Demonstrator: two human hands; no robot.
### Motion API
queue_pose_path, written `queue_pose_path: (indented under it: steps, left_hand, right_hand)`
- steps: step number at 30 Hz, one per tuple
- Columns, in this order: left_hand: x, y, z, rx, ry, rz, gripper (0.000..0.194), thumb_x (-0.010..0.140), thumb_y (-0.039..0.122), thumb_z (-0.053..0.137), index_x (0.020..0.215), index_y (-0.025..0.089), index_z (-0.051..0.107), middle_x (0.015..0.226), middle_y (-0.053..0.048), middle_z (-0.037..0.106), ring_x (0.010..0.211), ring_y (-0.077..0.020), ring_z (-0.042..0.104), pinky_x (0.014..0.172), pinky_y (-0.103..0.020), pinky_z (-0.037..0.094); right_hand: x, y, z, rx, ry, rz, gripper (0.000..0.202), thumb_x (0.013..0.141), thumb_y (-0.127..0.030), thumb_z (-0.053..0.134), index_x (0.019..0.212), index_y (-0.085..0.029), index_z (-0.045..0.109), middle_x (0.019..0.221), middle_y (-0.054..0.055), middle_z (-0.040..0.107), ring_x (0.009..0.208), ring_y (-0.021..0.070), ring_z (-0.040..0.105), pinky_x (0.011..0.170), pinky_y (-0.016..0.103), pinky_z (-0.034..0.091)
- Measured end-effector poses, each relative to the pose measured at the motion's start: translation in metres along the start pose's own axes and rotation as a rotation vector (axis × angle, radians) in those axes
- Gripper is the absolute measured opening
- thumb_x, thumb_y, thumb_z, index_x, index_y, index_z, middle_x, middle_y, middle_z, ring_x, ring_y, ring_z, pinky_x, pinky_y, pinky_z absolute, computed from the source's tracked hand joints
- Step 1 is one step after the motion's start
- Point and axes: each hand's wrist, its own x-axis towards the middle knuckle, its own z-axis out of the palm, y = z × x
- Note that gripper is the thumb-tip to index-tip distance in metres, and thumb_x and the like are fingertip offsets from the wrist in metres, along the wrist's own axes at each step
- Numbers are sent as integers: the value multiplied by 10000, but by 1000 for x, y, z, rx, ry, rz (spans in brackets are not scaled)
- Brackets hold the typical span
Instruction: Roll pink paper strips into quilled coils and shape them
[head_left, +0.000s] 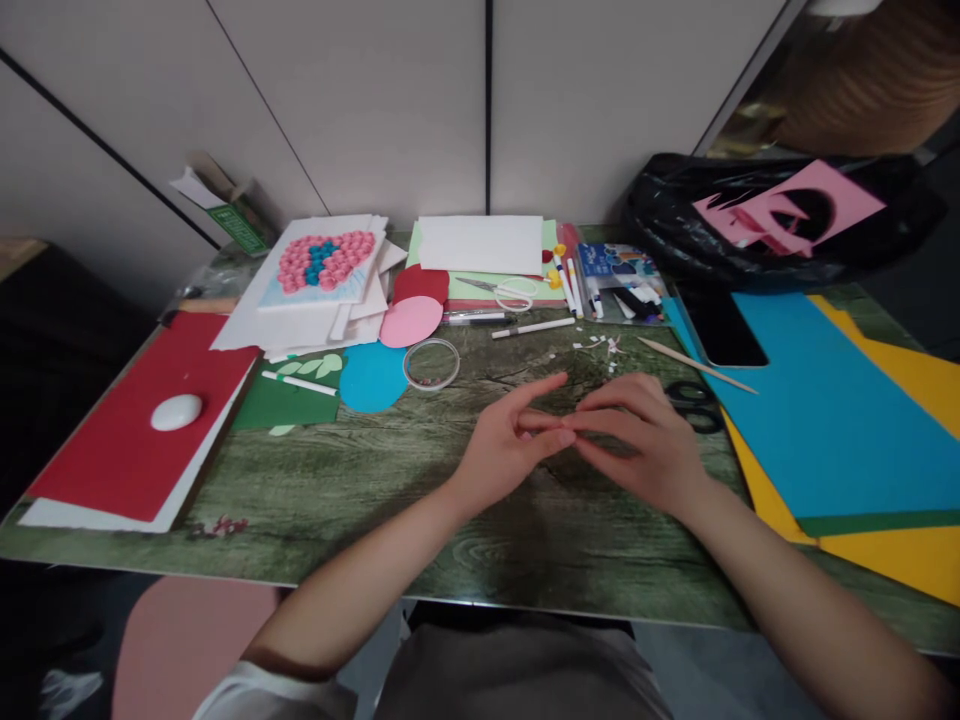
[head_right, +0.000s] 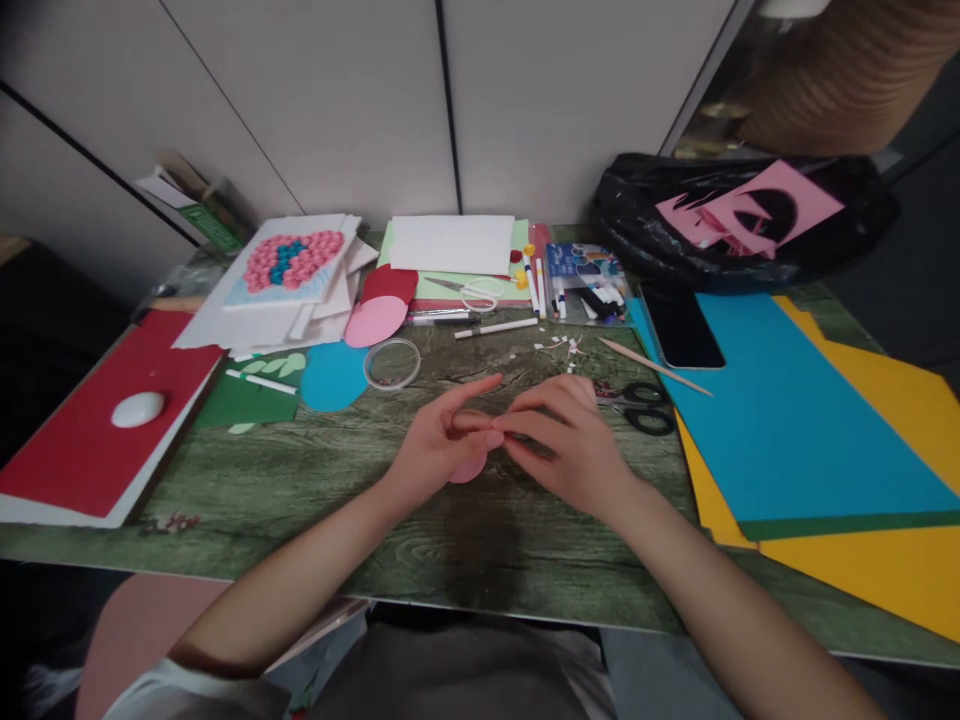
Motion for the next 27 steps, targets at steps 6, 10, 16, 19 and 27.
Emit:
queue_pose_path:
  steps: [6, 10, 16, 19, 27]
  left_hand:
    - [1, 2, -1, -40, -36, -37, 595, 698, 335, 716, 1253, 257, 516, 801, -48, 721, 648, -142, 621, 593, -254, 461]
    - [-1, 5, -1, -75, -61, -20, 595, 726, 371, 686, 1279, 265, 494, 891, -84, 722, 675, -161, 634, 581, -262, 478]
    - [-2, 7, 0, -118, -97, -48, 624, 744, 330, 677, 1320, 289, 441, 971, -88, 711, 728, -166, 644, 595, -254, 479]
    - [-2, 7, -2, -127, -104, -66, 650, 735, 296, 688, 1330, 296, 423, 980, -81, 709, 714, -147, 635, 576, -227, 453]
    - [1, 5, -3, -110, -28, -73, 587, 753, 322, 666, 1300, 264, 461, 905, -63, 719, 466, -38, 462, 439, -170, 297]
  right_hand:
    - [0, -2, 2, 126, -10, 85, 154, 761, -203, 647, 899, -270, 628, 845, 19, 619, 792, 176, 566, 712, 369, 450]
    - [0, -5, 7, 318, 17, 248, 142, 758, -215, 650, 891, -255, 623, 869, 21, 588, 812, 166, 580, 681, 330, 478]
    - [-2, -4, 11, 335, 51, 285, 134, 739, -181, 662, 854, -242, 630, 830, 9, 580, 783, 154, 579, 684, 323, 476]
    - [-1, -5, 8, 282, 70, 266, 148, 735, -171, 664, 859, -246, 632, 806, 8, 585, 756, 155, 573, 675, 328, 476]
    - [0, -2, 4, 199, 83, 219, 166, 723, -150, 674, 854, -241, 632, 826, 22, 596, 782, 171, 568, 692, 347, 462]
